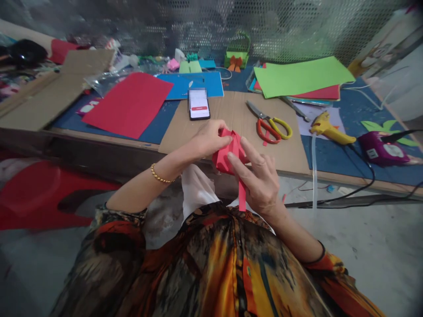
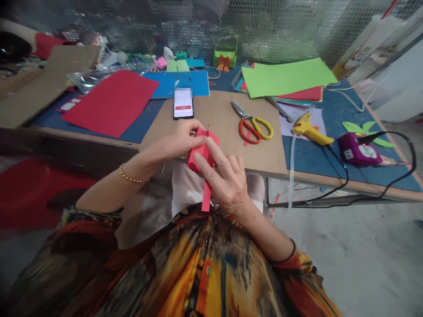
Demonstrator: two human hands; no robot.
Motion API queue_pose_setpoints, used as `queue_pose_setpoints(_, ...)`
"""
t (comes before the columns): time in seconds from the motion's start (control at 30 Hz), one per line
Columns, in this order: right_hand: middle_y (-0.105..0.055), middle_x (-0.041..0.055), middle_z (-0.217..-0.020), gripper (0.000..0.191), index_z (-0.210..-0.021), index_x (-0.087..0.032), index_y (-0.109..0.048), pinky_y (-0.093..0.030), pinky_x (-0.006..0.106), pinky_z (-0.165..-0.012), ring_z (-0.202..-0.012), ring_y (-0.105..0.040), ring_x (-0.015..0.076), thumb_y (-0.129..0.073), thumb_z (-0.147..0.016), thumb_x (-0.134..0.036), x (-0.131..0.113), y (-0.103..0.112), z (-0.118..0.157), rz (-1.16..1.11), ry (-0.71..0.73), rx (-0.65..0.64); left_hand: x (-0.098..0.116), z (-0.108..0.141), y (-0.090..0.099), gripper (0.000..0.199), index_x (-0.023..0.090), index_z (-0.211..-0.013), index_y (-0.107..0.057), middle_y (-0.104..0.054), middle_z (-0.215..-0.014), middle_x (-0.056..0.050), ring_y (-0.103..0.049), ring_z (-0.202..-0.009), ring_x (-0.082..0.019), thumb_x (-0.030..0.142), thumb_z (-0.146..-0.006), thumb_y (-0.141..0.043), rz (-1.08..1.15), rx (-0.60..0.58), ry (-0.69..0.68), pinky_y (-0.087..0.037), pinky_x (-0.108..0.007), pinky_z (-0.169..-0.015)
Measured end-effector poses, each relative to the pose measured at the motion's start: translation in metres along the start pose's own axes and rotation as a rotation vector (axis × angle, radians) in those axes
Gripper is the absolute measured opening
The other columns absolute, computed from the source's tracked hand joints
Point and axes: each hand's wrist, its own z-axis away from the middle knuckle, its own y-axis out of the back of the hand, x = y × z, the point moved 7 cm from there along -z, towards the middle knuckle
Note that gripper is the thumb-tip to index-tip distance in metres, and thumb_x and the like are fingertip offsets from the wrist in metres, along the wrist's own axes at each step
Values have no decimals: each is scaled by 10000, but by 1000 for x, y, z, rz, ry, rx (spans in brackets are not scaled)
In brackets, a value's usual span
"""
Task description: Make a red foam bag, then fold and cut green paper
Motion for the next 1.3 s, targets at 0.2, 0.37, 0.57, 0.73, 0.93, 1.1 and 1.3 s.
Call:
queue_pose_setpoints(0.2,-694,143,-1561,609,-1635,-370,-566,-620,397,-850,-1075,-755,239,-580,-1080,-120,0,-2,5,-22,-27,47,3,1,2,68,191,-864,-619,-676,-861,-21,-604,-824,-183,157,-843,-675,-10,1,-30,-445,-317,-753)
queue_pose_setpoints(0.37,-725,210,-1495,653,-1709,-251,-462,-651,429,-932,-1218,-772,279,-610,-1085,-135,-7,-1,1,-114,20,42,3,-2,0,65,188,-845,-622,-676,-852,-22,-600,-820,-178,147,-856,-672,0,10,-33,-441,-312,-746)
queue_pose_setpoints(0.57,-697,228,-1528,673,-1709,-210,-440,-631,494,-1087,-1405,-702,316,-644,-1071,-149,-8,-8,2,-109,50,-76,7,-1,3,73,179,-821,-639,-681,-842,-11,-595,-820,-164,113,-818,-670,5,14,-42,-422,-302,-737)
queue_pose_setpoints(0.73,-686,231,-1542,722,-1737,-213,-378,-620,482,-1107,-1429,-689,306,-595,-1062,-82,-5,-9,3,-90,61,-76,10,-1,3,72,171,-801,-643,-674,-817,-6,-580,-786,-156,114,-831,-674,-6,0,-23,-404,-306,-715)
queue_pose_setpoints(0.93,-688,209,-1543,717,-1770,-240,-319,-612,487,-1112,-1433,-682,299,-520,-1093,-114,1,-4,5,-119,27,-10,13,6,-1,188,170,-769,-613,-622,-738,7,-539,-682,-118,109,-934,-676,86,-66,31,-386,-277,-638)
queue_pose_setpoints(1.1,-722,178,-1502,644,-1726,-256,-434,-639,463,-1097,-1362,-726,279,-511,-1098,-137,10,5,5,-138,-41,121,15,16,-12,292,180,-780,-571,-640,-677,5,-595,-577,-101,184,-1069,-613,369,-225,150,-470,-257,-602)
queue_pose_setpoints(1.3,-829,127,-1257,423,-1497,-257,-683,-691,460,-1007,-1110,-820,263,-569,-1090,-249,31,16,1,-107,-213,243,8,18,-12,384,175,-843,-593,-669,-752,-25,-650,-606,-118,469,-1052,-721,566,-281,85,-548,-257,-582)
